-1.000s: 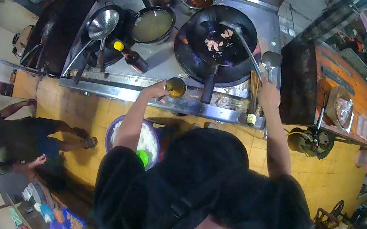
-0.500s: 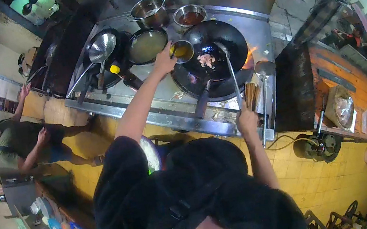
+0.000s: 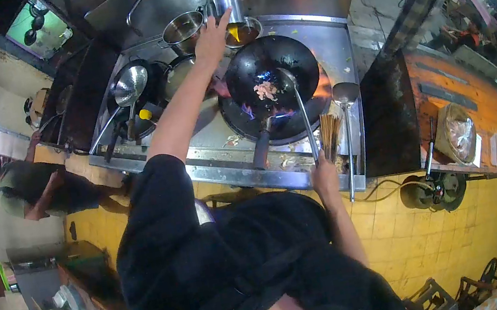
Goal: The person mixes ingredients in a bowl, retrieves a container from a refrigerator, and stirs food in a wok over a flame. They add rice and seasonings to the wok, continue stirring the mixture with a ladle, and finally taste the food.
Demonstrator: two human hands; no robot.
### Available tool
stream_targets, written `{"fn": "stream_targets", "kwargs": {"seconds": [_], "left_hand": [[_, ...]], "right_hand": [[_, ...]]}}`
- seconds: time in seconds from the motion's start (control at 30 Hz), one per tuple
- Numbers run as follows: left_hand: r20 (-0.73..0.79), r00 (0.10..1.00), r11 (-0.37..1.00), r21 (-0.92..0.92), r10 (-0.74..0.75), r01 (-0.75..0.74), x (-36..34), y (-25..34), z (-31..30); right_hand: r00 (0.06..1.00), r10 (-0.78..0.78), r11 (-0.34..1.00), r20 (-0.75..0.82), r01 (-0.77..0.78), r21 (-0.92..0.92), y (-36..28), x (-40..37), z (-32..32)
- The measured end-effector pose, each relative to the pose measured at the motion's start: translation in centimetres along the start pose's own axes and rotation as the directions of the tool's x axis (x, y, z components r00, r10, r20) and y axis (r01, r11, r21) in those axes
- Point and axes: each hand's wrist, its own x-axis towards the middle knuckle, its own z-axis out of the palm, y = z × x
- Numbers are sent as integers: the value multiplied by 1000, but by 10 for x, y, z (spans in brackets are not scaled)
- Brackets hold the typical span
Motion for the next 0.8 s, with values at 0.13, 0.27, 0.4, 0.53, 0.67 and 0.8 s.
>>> {"fn": "stream_targets", "kwargs": {"seconds": [0.13, 0.27, 0.4, 0.53, 0.67, 0.8], "left_hand": [[-136, 984, 989, 108, 112, -97, 21, -7, -28], [-232, 956, 972, 190, 181, -138, 38, -9, -58], [-316, 917, 958, 230, 242, -173, 49, -9, -86], [-463, 838, 953, 220, 291, -209, 51, -3, -102], [-385, 875, 947, 244, 294, -211, 43, 2, -107], [-208, 973, 995, -8, 98, -102, 9, 19, -101]], "right_hand": [[1000, 4, 998, 10, -3, -68, -4, 4, 3], [995, -102, 990, 9, 103, -100, -12, 9, -3], [986, -123, 979, 113, 140, -149, -16, 30, -13], [991, -98, 959, 92, 119, -256, -52, 16, -20], [953, -250, 956, 173, 272, -114, -29, 56, -12], [974, -222, 964, 37, 225, -145, -37, 85, 36]]}}
